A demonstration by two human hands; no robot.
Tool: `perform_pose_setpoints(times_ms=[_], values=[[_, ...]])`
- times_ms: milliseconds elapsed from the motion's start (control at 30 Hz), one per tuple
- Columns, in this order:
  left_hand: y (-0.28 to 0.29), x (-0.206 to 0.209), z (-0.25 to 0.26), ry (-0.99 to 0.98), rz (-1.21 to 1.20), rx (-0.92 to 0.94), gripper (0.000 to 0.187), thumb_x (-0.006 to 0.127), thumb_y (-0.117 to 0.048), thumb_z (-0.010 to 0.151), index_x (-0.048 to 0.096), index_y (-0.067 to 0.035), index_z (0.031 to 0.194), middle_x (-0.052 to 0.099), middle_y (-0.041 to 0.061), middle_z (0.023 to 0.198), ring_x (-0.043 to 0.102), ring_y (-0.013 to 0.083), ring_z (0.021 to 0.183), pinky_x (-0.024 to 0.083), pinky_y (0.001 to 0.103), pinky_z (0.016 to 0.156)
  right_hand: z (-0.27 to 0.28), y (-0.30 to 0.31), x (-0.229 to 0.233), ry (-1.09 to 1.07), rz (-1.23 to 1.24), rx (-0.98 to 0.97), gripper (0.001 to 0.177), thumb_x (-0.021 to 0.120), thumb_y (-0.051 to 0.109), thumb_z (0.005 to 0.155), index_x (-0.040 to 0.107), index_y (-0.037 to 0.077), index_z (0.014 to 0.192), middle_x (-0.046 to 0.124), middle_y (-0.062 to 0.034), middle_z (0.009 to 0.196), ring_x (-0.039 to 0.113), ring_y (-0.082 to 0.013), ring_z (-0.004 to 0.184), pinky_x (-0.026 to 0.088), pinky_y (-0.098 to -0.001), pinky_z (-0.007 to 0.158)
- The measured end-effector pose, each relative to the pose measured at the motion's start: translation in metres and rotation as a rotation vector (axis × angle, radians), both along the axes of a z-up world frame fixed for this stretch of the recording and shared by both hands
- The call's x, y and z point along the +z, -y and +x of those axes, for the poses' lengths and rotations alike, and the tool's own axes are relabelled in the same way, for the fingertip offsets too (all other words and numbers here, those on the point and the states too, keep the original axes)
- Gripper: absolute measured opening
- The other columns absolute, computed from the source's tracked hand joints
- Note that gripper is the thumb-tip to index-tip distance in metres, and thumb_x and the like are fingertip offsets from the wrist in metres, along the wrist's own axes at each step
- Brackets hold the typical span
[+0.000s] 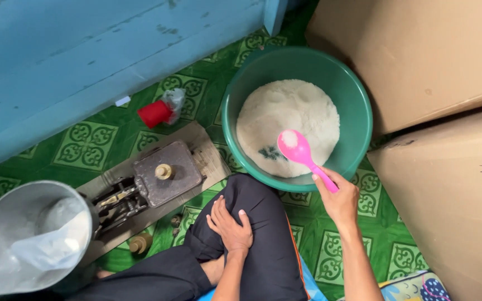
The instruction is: Manual packaging of white powdered food into small plastic bags using a scoop and a heat sealer.
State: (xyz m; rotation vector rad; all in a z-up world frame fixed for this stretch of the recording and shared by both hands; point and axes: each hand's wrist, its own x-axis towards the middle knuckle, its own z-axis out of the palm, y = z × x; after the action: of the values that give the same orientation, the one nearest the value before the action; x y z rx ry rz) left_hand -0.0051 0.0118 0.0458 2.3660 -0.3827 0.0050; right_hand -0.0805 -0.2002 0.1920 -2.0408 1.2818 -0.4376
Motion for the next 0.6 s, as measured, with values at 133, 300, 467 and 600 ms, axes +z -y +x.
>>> perform_pose_setpoints(times_ms=[133,300,467,600], values=[[-0.001,-0.002,-0.001,0.006,0.001,-0.001,0.061,0.051,-0.031,0.085,0.039,0.001,0.136,0.041,0.016,0.143,0.034,0.0332,0.137,0.010,0.055,0.116,0.001,-0.012,0.023,0.011,-0.059,0.049,0.029,0.074,0.019,0.082,0.074,0.009,0.110,0.076,-0.0076,0.087,0.066,-0.0167,0.063,0.052,-0.0289,0.060],[-0.002,0.000,-0.002,0.019,0.020,0.009,0.063,0.053,-0.032,0.086,0.038,0.001,0.137,0.042,0.018,0.142,0.035,0.0337,0.135,0.012,0.055,0.115,0.012,-0.038,0.064,0.016,-0.139,0.159,0.028,0.074,0.018,0.081,0.075,0.009,0.107,0.076,-0.0061,0.088,0.068,-0.0187,0.065,0.053,-0.0298,0.062],[-0.010,-0.005,-0.001,0.000,-0.017,-0.063,0.064,0.055,-0.038,0.088,0.040,0.002,0.136,0.040,0.019,0.145,0.031,0.0351,0.138,0.010,0.057,0.114,0.029,-0.073,0.113,-0.033,-0.138,0.261,0.032,0.075,0.018,0.078,0.074,0.010,0.109,0.071,-0.0061,0.073,0.056,-0.0182,0.053,0.047,-0.0301,0.052],[-0.031,0.005,0.002,-0.009,-0.090,-0.133,0.063,0.054,-0.036,0.092,0.038,0.003,0.139,0.036,0.020,0.148,0.030,0.0376,0.138,0.010,0.057,0.112,0.043,-0.104,0.145,-0.008,-0.185,0.382,0.033,0.075,0.016,0.078,0.074,0.010,0.110,0.067,-0.0053,0.067,0.052,-0.0167,0.051,0.044,-0.0291,0.050]])
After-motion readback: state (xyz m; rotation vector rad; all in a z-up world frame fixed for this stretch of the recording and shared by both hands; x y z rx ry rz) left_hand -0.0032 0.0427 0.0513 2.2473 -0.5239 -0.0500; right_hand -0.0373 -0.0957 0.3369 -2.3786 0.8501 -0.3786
